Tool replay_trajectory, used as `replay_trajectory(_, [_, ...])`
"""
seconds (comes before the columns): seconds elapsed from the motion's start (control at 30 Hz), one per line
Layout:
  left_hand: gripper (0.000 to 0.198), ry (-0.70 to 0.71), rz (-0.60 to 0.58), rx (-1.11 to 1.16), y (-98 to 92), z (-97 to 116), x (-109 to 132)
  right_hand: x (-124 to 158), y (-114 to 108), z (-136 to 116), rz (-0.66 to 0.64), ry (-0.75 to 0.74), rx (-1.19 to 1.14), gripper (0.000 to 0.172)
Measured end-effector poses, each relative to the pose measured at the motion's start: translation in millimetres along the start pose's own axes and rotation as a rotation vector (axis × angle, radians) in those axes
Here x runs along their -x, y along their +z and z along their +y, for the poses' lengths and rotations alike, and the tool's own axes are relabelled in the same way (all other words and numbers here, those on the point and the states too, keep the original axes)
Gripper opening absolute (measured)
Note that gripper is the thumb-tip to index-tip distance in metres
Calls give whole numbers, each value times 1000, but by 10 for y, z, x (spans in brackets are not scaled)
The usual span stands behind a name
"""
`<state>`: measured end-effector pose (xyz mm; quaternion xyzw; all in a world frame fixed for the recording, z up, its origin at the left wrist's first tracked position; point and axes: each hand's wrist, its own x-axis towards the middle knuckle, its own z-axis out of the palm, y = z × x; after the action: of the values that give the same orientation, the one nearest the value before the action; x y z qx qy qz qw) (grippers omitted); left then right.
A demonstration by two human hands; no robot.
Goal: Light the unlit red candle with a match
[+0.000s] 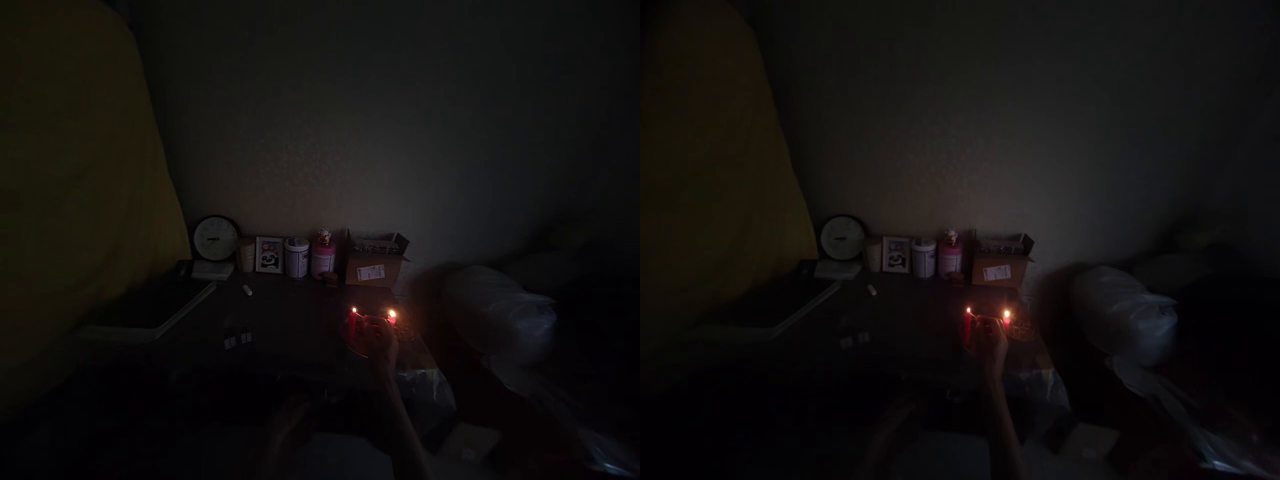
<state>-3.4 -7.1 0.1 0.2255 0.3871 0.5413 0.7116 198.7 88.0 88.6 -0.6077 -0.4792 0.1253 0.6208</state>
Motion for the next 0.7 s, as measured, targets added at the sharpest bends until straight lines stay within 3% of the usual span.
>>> replay_trajectory(0.47, [32, -14, -35, -18, 2, 12, 2, 9, -23, -83, 13, 42, -28, 40])
replay_trajectory(0.7, [31, 10, -24, -42, -57, 35, -22, 87, -114, -238, -21, 93, -181, 44])
